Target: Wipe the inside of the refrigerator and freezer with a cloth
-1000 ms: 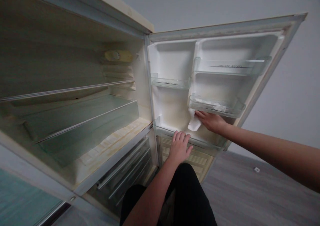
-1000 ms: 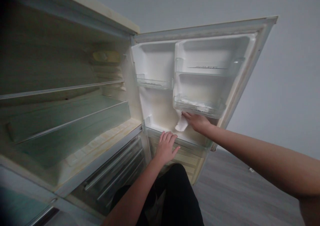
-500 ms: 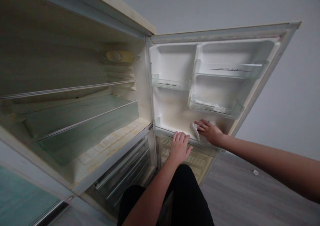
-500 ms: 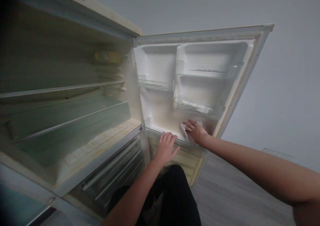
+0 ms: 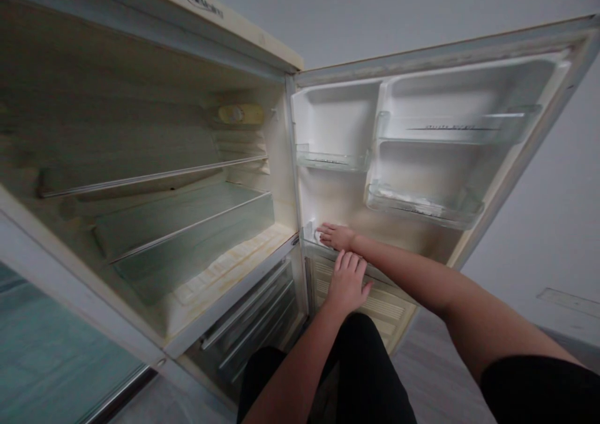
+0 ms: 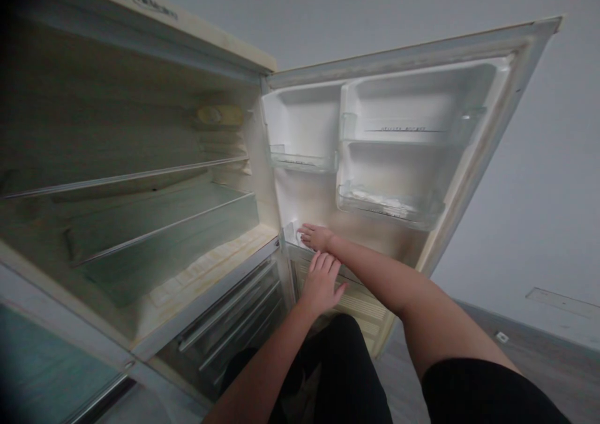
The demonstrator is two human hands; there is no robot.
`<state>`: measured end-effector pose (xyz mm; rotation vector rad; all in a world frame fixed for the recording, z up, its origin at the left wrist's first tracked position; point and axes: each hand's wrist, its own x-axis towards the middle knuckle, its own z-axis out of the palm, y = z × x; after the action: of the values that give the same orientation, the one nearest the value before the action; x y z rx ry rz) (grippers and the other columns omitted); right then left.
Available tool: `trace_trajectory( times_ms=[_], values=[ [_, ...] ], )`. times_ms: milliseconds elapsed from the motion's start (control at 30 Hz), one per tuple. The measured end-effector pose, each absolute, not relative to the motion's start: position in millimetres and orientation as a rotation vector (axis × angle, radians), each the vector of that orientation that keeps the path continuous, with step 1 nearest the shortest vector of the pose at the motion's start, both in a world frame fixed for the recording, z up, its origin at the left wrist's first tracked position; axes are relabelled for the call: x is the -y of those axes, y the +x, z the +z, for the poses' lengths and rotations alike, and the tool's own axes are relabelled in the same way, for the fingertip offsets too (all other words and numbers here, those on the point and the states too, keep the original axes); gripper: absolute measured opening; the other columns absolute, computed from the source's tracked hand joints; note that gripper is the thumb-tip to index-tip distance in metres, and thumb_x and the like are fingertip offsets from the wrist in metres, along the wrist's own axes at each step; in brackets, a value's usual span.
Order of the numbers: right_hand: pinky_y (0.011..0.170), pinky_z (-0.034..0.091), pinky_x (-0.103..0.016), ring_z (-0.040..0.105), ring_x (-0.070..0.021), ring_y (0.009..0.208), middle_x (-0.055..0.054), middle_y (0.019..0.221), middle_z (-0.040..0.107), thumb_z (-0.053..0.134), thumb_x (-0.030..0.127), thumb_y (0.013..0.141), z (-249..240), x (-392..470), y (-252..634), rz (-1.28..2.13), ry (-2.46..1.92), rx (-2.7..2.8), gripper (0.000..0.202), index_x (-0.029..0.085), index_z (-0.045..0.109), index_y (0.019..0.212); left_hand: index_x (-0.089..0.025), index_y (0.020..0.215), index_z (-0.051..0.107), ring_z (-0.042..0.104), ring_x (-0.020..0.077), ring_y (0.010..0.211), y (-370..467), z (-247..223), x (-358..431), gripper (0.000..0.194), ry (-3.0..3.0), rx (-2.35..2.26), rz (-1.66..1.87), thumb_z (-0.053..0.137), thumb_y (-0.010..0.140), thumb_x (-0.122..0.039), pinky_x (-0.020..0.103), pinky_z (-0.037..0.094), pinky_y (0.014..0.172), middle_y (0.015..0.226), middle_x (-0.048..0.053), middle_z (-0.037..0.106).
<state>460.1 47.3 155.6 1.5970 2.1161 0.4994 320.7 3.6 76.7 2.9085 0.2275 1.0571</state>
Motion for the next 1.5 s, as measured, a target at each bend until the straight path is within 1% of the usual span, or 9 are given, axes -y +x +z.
trace_trajectory(
  times_ms=[233,367,567,800,1033,1133,1300,1433,1500],
  values=[
    [0.105,0.048,-0.049,0.058,-0.0245,0.122,-0.011,0.133,0.059,0.061,0.034,0.098,163,-42,471,0.413,1.389,-2.171,0.035,0.014,0.062,0.127,-0.018,0.126,0.055,0.053,0.0306,0.12,318,78,-8,0.049,2.891,-0.192,1.049,0.066,0.086,-0.043,0.051,0.028,0.121,0.118,0.01,0.061],
    [0.113,0.039,-0.04,0.054,-0.0222,0.13,-0.011,0.122,0.068,0.055,0.013,0.095,156,7,510,0.358,1.333,-2.256,0.02,0.012,0.074,0.103,-0.018,0.127,0.055,0.053,0.0308,0.118,319,80,-8,0.05,2.904,-0.189,1.034,0.066,0.086,-0.045,0.051,0.03,0.12,0.117,0.01,0.061],
    [0.118,0.028,-0.04,0.047,-0.0263,0.139,-0.014,0.112,0.073,0.058,0.011,0.089,157,101,541,0.188,1.341,-2.154,0.021,0.01,0.077,0.098,-0.015,0.128,0.056,0.053,0.03,0.118,324,80,-5,0.051,2.93,-0.18,1.033,0.066,0.087,-0.044,0.049,0.027,0.121,0.117,0.01,0.061],
    [0.085,0.047,-0.032,0.07,-0.0236,0.096,-0.013,0.102,0.075,0.052,0.014,0.088,189,144,505,-0.242,1.971,-1.648,0.034,0.018,0.076,0.112,-0.011,0.148,0.04,0.041,0.0336,0.141,329,70,0,0.064,2.936,-0.194,1.057,0.054,0.095,-0.043,0.053,0.021,0.124,0.142,0.017,0.054],
    [0.089,0.047,-0.029,0.063,-0.02,0.096,-0.011,0.104,0.071,0.033,0.033,0.1,193,104,473,-0.209,3.027,-2.363,0.041,0.009,0.066,0.108,-0.016,0.153,0.037,0.011,0.035,0.156,325,56,-4,0.065,2.914,-0.227,1.071,0.056,0.094,-0.037,0.056,0.02,0.125,0.167,0.016,0.023],
    [0.093,0.047,-0.031,0.061,-0.0205,0.102,-0.009,0.111,0.068,0.032,0.044,0.102,185,63,441,-0.119,3.3,-2.613,0.046,0.012,0.061,0.117,-0.013,0.149,0.043,0.012,0.0382,0.156,327,43,3,0.059,2.861,-0.35,1.027,0.054,0.094,-0.034,0.059,0.023,0.123,0.164,0.02,0.028],
    [0.11,0.038,-0.032,0.053,-0.0207,0.13,-0.012,0.144,0.055,0.028,0.038,0.107,173,-27,390,-0.261,3.025,-2.39,0.048,0.016,0.044,0.146,-0.012,0.142,0.051,0.029,0.0412,0.15,318,16,18,0.058,2.821,-0.359,0.813,0.062,0.088,-0.03,0.059,0.03,0.121,0.154,0.021,0.044],
    [0.11,0.04,-0.042,0.054,-0.0352,0.13,-0.026,0.142,0.054,0.043,0.043,0.103,169,-76,379,-0.624,2.799,-1.979,0.054,0.001,0.058,0.133,-0.018,0.146,0.047,0.02,0.0382,0.154,288,-13,15,0.065,2.751,-0.246,0.678,0.065,0.084,-0.025,0.058,0.031,0.121,0.162,0.017,0.032],
    [0.106,0.044,-0.039,0.059,-0.0342,0.124,-0.025,0.136,0.06,0.044,0.045,0.103,167,-81,386,-0.7,2.752,-1.99,0.053,0.001,0.065,0.125,-0.023,0.152,0.038,0.017,0.0359,0.155,272,-23,7,0.073,2.703,-0.275,0.666,0.064,0.084,-0.021,0.056,0.033,0.12,0.168,0.014,0.02]
  ],
)
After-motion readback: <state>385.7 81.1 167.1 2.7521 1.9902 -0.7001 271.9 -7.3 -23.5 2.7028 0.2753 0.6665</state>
